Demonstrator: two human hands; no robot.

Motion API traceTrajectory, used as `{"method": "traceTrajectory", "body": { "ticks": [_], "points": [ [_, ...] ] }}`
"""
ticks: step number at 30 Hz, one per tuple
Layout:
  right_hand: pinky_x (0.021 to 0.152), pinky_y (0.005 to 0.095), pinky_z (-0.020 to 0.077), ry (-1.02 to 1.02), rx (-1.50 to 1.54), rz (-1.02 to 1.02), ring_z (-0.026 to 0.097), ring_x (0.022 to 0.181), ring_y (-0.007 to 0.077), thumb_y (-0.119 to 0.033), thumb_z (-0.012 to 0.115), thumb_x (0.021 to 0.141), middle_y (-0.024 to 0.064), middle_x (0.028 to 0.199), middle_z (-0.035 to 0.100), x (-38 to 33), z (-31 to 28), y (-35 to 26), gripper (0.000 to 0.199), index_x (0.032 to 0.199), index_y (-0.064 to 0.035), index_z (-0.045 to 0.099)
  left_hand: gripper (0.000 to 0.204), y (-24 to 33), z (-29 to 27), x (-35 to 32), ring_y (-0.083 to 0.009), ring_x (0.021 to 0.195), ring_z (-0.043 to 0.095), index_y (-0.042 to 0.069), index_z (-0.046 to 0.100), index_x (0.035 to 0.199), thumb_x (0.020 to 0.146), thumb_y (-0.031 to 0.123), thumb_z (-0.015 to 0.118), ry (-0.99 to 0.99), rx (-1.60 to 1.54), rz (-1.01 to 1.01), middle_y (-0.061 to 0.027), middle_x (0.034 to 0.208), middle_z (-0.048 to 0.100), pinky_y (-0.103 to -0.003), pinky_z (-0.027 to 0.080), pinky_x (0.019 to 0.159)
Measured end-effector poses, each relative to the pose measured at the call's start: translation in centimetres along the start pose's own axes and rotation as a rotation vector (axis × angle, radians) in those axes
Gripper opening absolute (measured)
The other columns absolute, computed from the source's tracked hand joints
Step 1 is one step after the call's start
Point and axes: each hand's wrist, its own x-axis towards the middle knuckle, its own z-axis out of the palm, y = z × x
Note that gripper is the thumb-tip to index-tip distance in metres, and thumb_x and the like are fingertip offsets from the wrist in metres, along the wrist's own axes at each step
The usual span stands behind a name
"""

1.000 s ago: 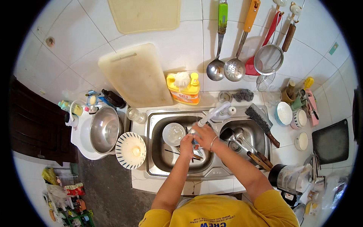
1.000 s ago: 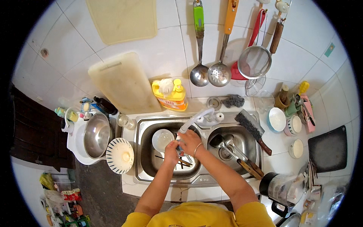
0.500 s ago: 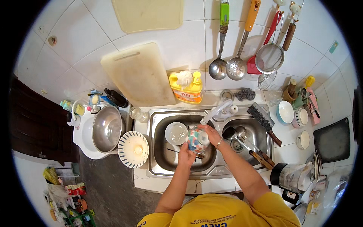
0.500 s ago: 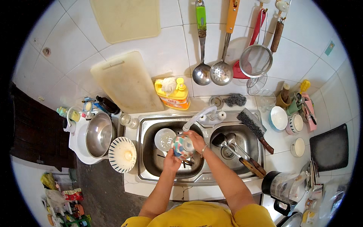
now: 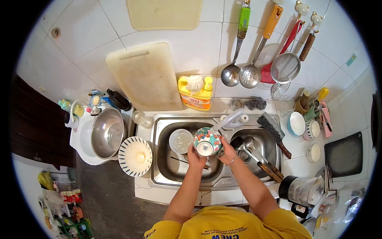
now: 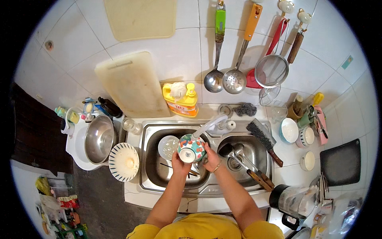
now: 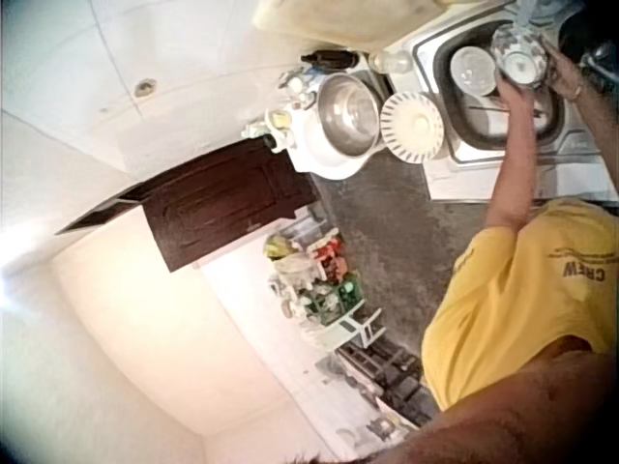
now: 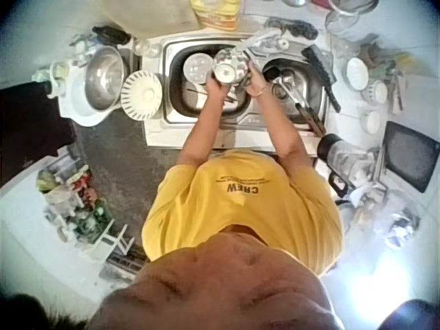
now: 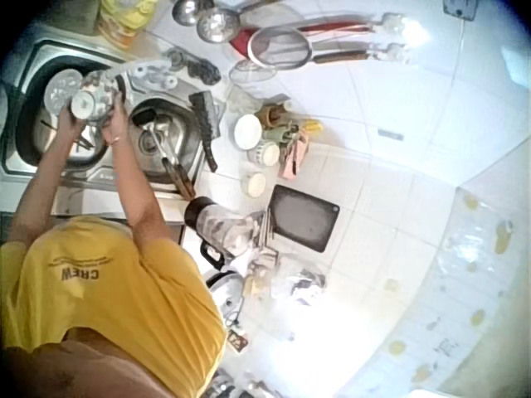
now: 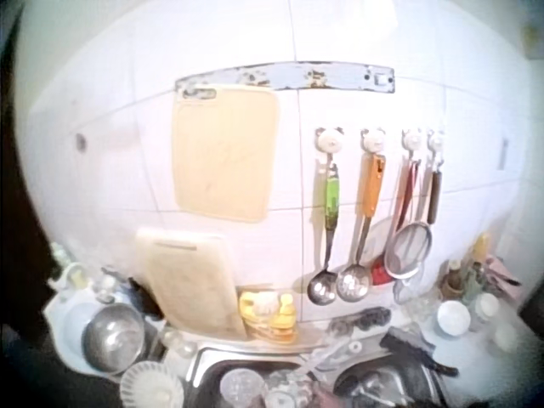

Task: The person washes several bowls, cups, and a pair of chopsticks in a sink by hand, rinsing each item under running water and placing them on the counter.

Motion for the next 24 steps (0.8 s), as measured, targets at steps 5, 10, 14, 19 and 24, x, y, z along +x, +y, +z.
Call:
{"method": "traceTrajectory", "body": {
  "ticks": [5, 10, 14, 19, 24],
  "points": [
    [0.074, 0.0302, 0.0477, 0.364, -0.444, -0.215, 0.059, 0.085, 0.0152, -0.038, 0.051, 0.087, 0.0059, 0.096, 0.062, 1.1, 0.0, -2.6, 0.037, 0.103, -0.006, 0.059, 0.041, 0.2, 1.2, 1.8, -0.0269, 0.115, 0.045, 0.011, 0.044, 0.123, 0.088, 0.028, 0.033, 0.029, 0.448, -0.211, -0.0089, 0.122, 0.049, -0.045, 0.038, 0.094],
    [0.059, 0.0256, 0.0453, 0.627, -1.142, -0.431, 0.056, 0.062, 0.0113, -0.036, 0.055, 0.084, 0.0057, 0.069, 0.063, 0.5, 3.0, -3.2, 0.039, 0.079, 0.0011, 0.064, 0.045, -0.5, 0.8, 3.9, -0.0278, 0.117, 0.041, 0.002, 0.039, 0.126, 0.087, 0.023, 0.046, -0.362, 1.629, 0.372, -0.0153, 0.128, 0.041, -0.034, 0.032, 0.097],
    [0.06, 0.0252, 0.0451, 0.541, -1.207, -0.399, 0.056, 0.063, 0.011, -0.032, 0.057, 0.083, 0.0044, 0.07, 0.063, 1.3, 2.2, -2.8, 0.034, 0.078, 0.0012, 0.063, 0.037, 0.1, -0.6, 4.3, -0.0211, 0.106, 0.047, 0.004, 0.043, 0.123, 0.086, 0.008, 0.043, -0.367, 1.576, 0.527, -0.0091, 0.12, 0.046, -0.031, 0.035, 0.092],
    [0.059, 0.0259, 0.0459, 0.441, -0.617, -0.333, 0.056, 0.066, 0.0116, -0.029, 0.063, 0.079, 0.0063, 0.075, 0.062, 3.5, -0.2, -2.5, 0.03, 0.083, 0.0004, 0.061, 0.031, 3.9, 1.6, 0.8, -0.0208, 0.101, 0.054, 0.006, 0.047, 0.116, 0.087, 0.016, 0.049, -0.07, 0.34, -0.388, -0.0073, 0.111, 0.055, -0.036, 0.043, 0.087],
    [0.061, 0.029, 0.0475, 0.307, -0.274, -0.263, 0.058, 0.067, 0.0167, -0.015, 0.06, 0.078, 0.0094, 0.087, 0.06, 5.4, -1.0, -2.7, 0.027, 0.101, -0.0003, 0.054, 0.016, 3.9, 0.7, -1.0, -0.0117, 0.081, 0.057, 0.005, 0.053, 0.098, 0.083, 0.008, 0.056, -0.169, 0.522, -0.092, -0.0024, 0.09, 0.06, -0.025, 0.047, 0.071]
  ]
}}
